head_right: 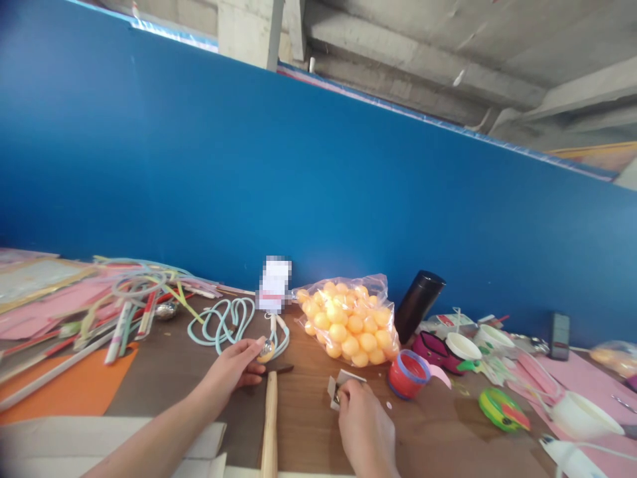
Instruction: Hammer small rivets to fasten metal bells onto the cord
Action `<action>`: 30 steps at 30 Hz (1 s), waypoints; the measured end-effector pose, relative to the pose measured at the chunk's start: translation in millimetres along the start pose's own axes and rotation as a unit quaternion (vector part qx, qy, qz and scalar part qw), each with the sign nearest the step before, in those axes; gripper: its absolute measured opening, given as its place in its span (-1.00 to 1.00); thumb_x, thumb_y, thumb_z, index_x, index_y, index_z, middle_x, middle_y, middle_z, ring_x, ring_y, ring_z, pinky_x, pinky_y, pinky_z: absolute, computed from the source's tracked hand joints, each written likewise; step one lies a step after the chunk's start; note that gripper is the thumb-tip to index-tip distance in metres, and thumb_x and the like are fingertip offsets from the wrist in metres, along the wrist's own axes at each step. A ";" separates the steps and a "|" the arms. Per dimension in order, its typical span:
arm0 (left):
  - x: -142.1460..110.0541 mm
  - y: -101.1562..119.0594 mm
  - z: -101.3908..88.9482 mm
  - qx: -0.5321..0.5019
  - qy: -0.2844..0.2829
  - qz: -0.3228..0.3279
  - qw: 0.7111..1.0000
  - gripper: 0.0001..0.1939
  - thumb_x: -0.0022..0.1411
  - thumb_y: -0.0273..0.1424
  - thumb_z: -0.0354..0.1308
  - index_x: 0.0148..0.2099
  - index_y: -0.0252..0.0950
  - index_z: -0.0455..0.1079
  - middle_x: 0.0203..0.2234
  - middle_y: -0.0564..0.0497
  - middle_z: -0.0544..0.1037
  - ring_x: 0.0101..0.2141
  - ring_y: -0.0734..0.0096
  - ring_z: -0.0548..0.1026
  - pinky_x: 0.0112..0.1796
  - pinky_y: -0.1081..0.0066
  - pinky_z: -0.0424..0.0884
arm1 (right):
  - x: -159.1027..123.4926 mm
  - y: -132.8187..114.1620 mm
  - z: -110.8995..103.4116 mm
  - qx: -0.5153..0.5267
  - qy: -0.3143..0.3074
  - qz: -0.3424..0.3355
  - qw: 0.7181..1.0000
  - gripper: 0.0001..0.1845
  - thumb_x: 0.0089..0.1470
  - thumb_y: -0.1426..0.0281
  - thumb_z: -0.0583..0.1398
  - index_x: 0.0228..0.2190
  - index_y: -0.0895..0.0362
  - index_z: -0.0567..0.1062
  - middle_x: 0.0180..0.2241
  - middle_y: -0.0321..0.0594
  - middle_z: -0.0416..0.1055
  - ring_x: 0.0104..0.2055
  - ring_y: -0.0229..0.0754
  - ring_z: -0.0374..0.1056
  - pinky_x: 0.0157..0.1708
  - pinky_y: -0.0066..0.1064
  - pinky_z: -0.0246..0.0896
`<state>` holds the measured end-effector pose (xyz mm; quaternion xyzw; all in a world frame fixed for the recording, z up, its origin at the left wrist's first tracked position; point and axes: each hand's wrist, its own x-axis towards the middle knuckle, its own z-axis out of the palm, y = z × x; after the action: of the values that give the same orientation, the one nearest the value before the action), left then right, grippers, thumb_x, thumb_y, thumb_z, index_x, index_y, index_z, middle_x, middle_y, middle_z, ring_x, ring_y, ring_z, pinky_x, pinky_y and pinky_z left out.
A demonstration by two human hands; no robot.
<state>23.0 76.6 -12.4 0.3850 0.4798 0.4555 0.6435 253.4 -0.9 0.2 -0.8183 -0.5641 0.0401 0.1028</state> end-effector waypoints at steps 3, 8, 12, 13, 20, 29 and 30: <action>0.9 -0.9 -0.3 0.001 -0.001 0.000 1.000 -0.55 -0.09 -0.03 0.20 -0.36 -0.34 0.37 -0.44 0.00 0.41 -0.49 0.48 0.44 -0.52 0.49 0.43 | -1.3 -0.4 -1.6 0.011 -0.007 0.001 1.000 -0.76 0.05 0.35 0.00 -0.46 -0.03 0.46 -0.33 -0.26 0.46 -0.29 -0.10 0.39 -0.45 -0.39 0.05; 0.8 -0.3 0.4 0.003 0.000 -0.001 1.000 -0.56 -0.09 -0.03 0.20 -0.36 -0.33 0.36 -0.45 0.01 0.40 -0.49 0.48 0.43 -0.52 0.49 0.43 | 1.7 7.2 0.4 0.046 -0.018 0.000 0.999 -0.78 0.03 0.29 0.02 -0.41 -0.13 0.48 -0.29 -0.34 0.47 -0.24 -0.11 0.38 -0.40 -0.39 0.07; -0.2 -0.9 0.0 0.003 0.001 -0.001 1.000 -0.56 -0.09 -0.03 0.20 -0.36 -0.33 0.36 -0.46 0.02 0.40 -0.49 0.48 0.43 -0.52 0.48 0.43 | 1.9 8.5 2.9 0.032 -0.012 0.002 0.999 -0.78 0.04 0.31 0.01 -0.47 -0.06 0.44 -0.35 -0.32 0.46 -0.31 -0.12 0.38 -0.46 -0.41 0.03; -0.2 -1.2 -0.2 0.003 0.000 0.000 1.000 -0.56 -0.09 -0.03 0.19 -0.36 -0.33 0.36 -0.45 0.01 0.40 -0.49 0.48 0.43 -0.52 0.48 0.43 | 1.4 7.8 3.2 0.028 -0.009 0.003 1.000 -0.79 0.04 0.33 0.00 -0.48 -0.03 0.43 -0.35 -0.30 0.46 -0.32 -0.13 0.38 -0.48 -0.42 0.02; -1.0 0.4 0.1 0.008 -0.006 0.002 1.000 -0.55 -0.07 -0.02 0.18 -0.35 -0.33 0.36 -0.42 0.00 0.41 -0.48 0.48 0.43 -0.51 0.48 0.43 | 1.3 5.3 5.0 0.011 0.010 -0.010 1.000 -0.78 0.05 0.39 -0.02 -0.47 0.01 0.41 -0.35 -0.27 0.44 -0.32 -0.13 0.36 -0.45 -0.40 0.01; -4.2 2.7 0.3 0.006 -0.003 0.001 1.000 -0.54 -0.10 -0.02 0.19 -0.35 -0.34 0.36 -0.44 0.01 0.41 -0.49 0.48 0.43 -0.50 0.46 0.43 | 1.7 7.5 -0.8 0.051 -0.019 0.016 0.998 -0.81 0.01 0.26 0.05 -0.46 -0.07 0.45 -0.30 -0.33 0.45 -0.27 -0.15 0.37 -0.43 -0.42 0.05; -4.0 2.5 0.4 0.004 -0.003 0.001 1.000 -0.54 -0.10 -0.02 0.20 -0.35 -0.34 0.36 -0.44 0.01 0.42 -0.49 0.48 0.43 -0.49 0.46 0.43 | 2.2 7.3 -0.9 0.051 -0.023 0.018 0.998 -0.82 0.01 0.28 0.05 -0.47 -0.06 0.45 -0.31 -0.34 0.45 -0.29 -0.16 0.37 -0.44 -0.42 0.05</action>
<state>22.3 73.6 -8.9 0.3894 0.4794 0.4527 0.6431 261.0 -1.5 -0.4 -0.8209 -0.5488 0.0889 0.1308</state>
